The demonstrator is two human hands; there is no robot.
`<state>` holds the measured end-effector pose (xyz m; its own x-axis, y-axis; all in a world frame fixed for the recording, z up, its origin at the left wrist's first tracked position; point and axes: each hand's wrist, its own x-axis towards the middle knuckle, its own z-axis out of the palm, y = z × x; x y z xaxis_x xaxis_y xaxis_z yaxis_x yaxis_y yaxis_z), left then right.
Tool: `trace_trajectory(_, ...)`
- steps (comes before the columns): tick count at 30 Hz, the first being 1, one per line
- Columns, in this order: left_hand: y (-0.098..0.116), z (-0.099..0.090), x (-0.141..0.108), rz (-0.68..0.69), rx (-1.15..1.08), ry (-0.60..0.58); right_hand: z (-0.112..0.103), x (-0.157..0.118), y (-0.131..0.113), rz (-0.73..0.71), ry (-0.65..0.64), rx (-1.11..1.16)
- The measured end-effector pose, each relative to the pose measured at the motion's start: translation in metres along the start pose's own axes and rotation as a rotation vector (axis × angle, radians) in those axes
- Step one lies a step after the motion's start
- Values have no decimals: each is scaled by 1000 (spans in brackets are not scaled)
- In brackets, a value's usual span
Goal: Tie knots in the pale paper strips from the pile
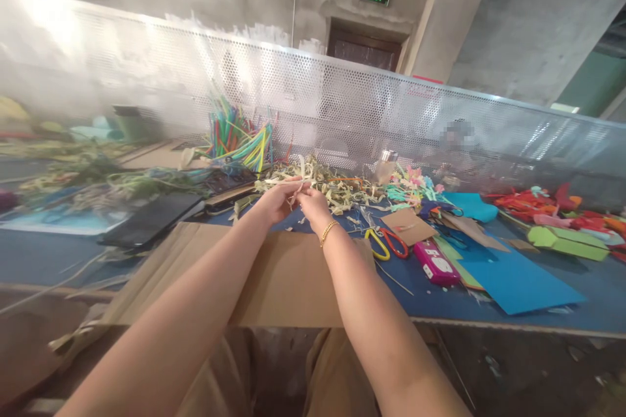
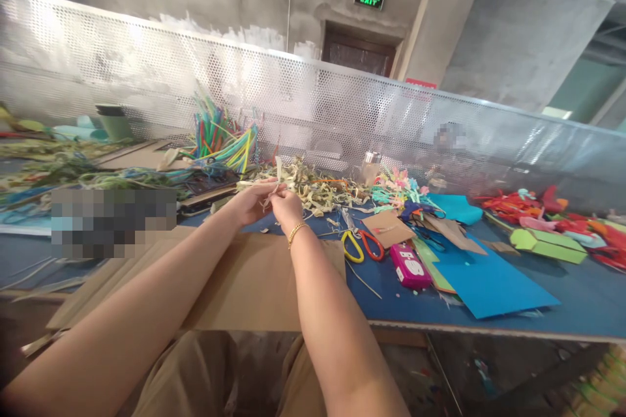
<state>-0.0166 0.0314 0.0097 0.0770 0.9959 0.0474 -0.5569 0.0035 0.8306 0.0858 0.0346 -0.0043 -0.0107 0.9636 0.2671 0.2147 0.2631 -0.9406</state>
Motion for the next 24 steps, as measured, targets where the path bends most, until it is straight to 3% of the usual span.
trace_trajectory(4,-2,-1,1,26,-8,-54,3,2,2,-22,-33,89)
trace_trajectory(11,2,-1,2,33,-72,57,4,-4,-4,-72,-71,46)
trace_trajectory(16,2,-6,4,0,-36,38,4,-8,-4,-107,-80,-20)
trace_trajectory(21,0,-8,4,25,34,2,6,-4,5,-84,-116,14)
trace_trajectory(24,0,-9,4,60,36,-20,-3,0,3,-32,-104,-2)
